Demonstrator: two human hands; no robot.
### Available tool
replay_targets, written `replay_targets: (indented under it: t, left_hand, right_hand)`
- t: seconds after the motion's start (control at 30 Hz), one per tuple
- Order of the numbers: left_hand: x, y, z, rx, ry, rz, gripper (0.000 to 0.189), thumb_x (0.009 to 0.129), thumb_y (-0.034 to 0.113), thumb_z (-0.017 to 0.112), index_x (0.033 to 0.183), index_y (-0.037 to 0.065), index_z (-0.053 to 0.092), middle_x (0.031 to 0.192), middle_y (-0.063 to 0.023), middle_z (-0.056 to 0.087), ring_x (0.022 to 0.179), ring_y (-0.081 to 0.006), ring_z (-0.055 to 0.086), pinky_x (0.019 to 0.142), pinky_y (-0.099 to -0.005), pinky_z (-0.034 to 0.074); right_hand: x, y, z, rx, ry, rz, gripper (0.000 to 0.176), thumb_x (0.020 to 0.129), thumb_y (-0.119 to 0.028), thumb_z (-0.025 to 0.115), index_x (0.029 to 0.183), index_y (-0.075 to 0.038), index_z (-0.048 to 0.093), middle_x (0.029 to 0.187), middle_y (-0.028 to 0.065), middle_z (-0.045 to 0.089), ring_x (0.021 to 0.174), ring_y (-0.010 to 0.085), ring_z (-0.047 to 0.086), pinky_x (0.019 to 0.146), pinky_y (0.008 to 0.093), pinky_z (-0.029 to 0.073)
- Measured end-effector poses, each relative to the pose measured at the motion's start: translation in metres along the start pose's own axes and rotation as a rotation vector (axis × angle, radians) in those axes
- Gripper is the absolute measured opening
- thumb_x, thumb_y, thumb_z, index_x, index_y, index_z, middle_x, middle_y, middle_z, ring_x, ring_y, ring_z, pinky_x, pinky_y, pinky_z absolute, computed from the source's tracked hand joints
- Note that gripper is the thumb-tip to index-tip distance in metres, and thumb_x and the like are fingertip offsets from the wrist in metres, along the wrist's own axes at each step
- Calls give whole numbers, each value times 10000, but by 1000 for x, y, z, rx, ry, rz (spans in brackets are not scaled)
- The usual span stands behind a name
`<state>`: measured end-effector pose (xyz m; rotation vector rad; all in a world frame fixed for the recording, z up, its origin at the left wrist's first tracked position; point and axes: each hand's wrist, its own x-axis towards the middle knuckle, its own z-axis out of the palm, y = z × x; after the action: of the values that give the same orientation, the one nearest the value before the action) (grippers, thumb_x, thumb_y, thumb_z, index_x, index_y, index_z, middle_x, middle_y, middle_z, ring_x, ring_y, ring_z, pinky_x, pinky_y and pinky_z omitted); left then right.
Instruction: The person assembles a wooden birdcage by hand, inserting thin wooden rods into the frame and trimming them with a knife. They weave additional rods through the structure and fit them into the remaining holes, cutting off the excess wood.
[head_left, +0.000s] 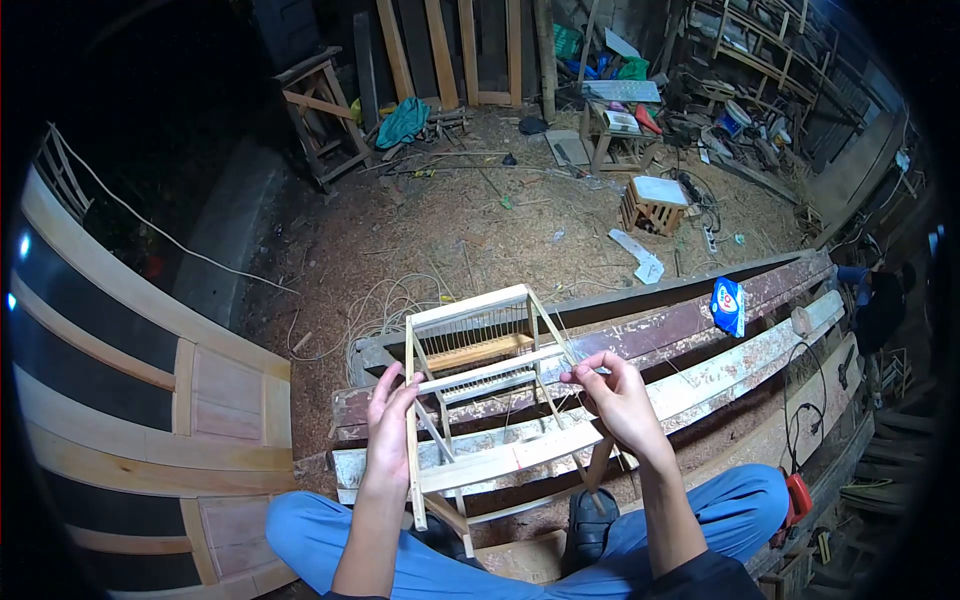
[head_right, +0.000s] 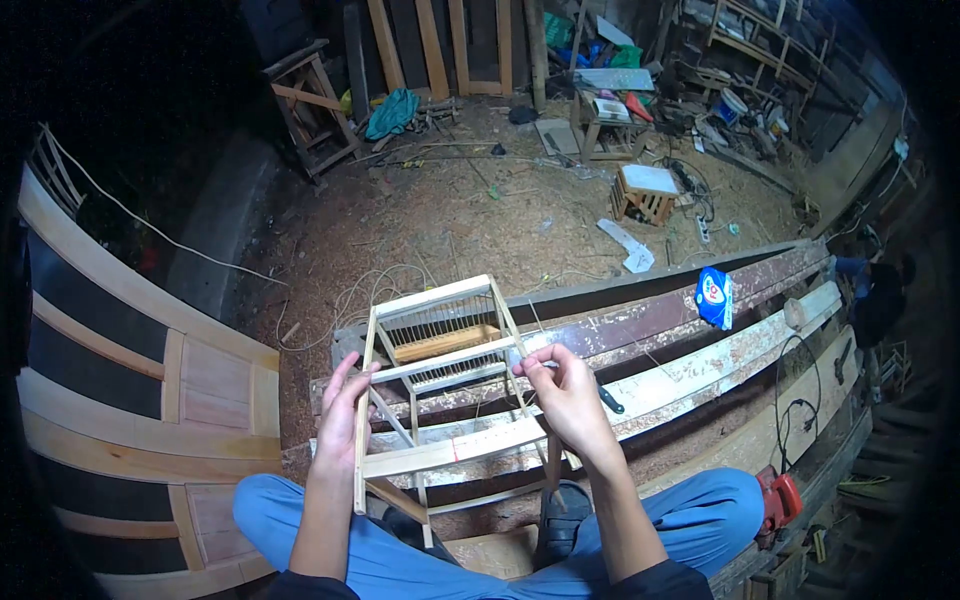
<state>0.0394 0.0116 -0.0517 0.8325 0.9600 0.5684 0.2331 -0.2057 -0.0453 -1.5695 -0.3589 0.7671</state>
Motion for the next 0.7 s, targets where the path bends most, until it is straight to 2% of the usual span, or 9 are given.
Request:
replay_targets:
  t: [0.03, 0.13, 0.27, 0.33, 0.4, 0.47, 0.57, 0.67, 0.7]
  left_hand:
    - [3, -6, -4, -10, -58, 41, 543, 988, 42, 639, 1497, -16, 459, 1182, -123, 721, 976, -120, 666, 855, -244, 532]
    - [18, -29, -12, 200, -73, 111, 449, 988, 74, 643, 1427, 21, 568, 1202, -129, 723, 922, -121, 657, 802, -235, 518]
    - [15, -31, -10, 278, -98, 121, 407, 967, 50, 684, 1363, -17, 620, 1151, -97, 728, 1015, -108, 661, 893, -235, 509]
    - [9, -28, -7, 380, -102, 153, 423, 958, 72, 694, 1372, 19, 628, 1251, -172, 694, 1157, -188, 649, 1016, -319, 489]
    - [-6, -21, 4, 1058, 53, 553, 461, 943, 130, 720, 1389, 61, 629, 1339, -263, 633, 1318, -283, 571, 1137, -408, 402]
    - [-7, -9, 6, 1185, 23, 727, 472, 941, 229, 754, 1384, 106, 643, 1371, -250, 622, 1367, -333, 522, 1176, -431, 358]
    - [-7, 19, 25, 1270, -430, 728, 515, 921, 246, 767, 1391, 85, 632, 1394, -156, 644, 1334, -350, 559, 1145, -434, 414]
    - [-5, 15, 41, 1211, -660, 626, 501, 936, 235, 747, 1394, 71, 626, 1370, -166, 659, 1299, -341, 598, 1109, -421, 453]
    - [-3, 10, 44, 1323, -678, 779, 465, 958, 206, 711, 1389, 53, 622, 1349, -179, 670, 1261, -342, 631, 1082, -434, 478]
  right_hand:
    - [-3, -8, -2, -31, -4, 39, 139, 1073, -195, 599, 1062, -57, 599, 997, 84, 770, 540, 10, 462, 456, 199, 345]
    - [-2, -5, -6, -36, 15, 59, 135, 1074, -187, 593, 1064, -53, 595, 926, 71, 775, 497, 16, 458, 441, 206, 351]
    - [-7, -10, -7, -152, 52, 58, 126, 1050, -124, 601, 1071, -1, 620, 897, 70, 779, 589, 26, 507, 516, 244, 395]
    - [-7, -10, -7, -148, 47, 63, 127, 1047, -121, 605, 1071, 3, 620, 888, 71, 779, 601, 27, 523, 524, 247, 404]
    - [-8, -12, -5, -157, 67, 67, 120, 1042, -110, 607, 1054, 8, 625, 858, 72, 777, 610, 28, 535, 539, 247, 413]
    - [-9, -12, 0, -182, 72, 54, 118, 1038, -102, 607, 1044, 14, 630, 842, 78, 775, 624, 42, 567, 554, 257, 436]
    - [-10, -14, 5, -247, 73, 24, 112, 1038, -99, 607, 1045, 10, 629, 841, 71, 772, 597, 42, 559, 526, 247, 430]
    - [-11, -21, 7, -307, 95, -10, 127, 1023, -108, 633, 1033, 18, 647, 835, 70, 759, 595, 63, 572, 517, 258, 453]
    - [-13, -23, 7, -378, 103, -57, 136, 1013, -101, 631, 1010, 33, 653, 819, 110, 751, 660, 136, 646, 593, 312, 499]
